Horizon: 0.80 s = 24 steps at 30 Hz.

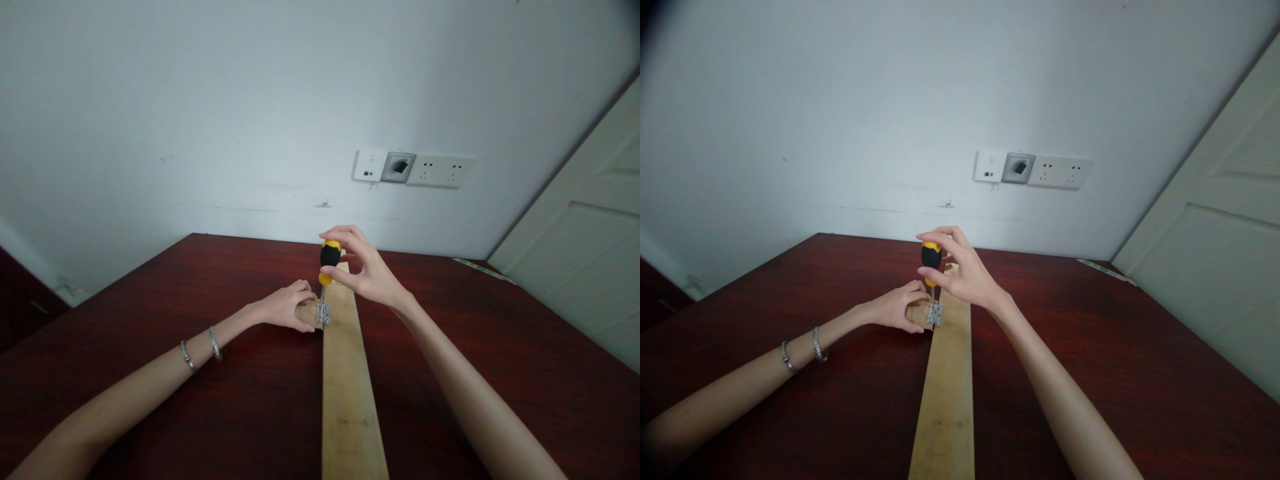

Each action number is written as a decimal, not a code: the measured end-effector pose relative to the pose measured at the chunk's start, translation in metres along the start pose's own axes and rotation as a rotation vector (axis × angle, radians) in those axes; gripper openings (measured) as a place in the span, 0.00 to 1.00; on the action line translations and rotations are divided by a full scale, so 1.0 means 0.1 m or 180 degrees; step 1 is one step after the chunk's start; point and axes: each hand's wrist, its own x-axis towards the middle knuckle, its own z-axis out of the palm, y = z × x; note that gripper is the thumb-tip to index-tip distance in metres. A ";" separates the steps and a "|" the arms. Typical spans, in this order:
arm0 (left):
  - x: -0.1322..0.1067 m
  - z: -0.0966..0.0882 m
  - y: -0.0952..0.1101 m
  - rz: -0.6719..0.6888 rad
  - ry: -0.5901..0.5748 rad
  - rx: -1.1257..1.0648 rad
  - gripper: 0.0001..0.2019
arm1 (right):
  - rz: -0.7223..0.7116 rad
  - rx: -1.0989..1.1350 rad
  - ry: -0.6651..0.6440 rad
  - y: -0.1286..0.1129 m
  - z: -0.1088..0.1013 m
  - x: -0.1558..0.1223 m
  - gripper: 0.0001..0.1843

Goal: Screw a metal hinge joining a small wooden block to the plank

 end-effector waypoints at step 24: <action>0.00 0.00 0.01 0.0039 0.0014 0.0021 0.32 | -0.0112 -0.0360 0.0452 0.08 0.02 0.00 0.23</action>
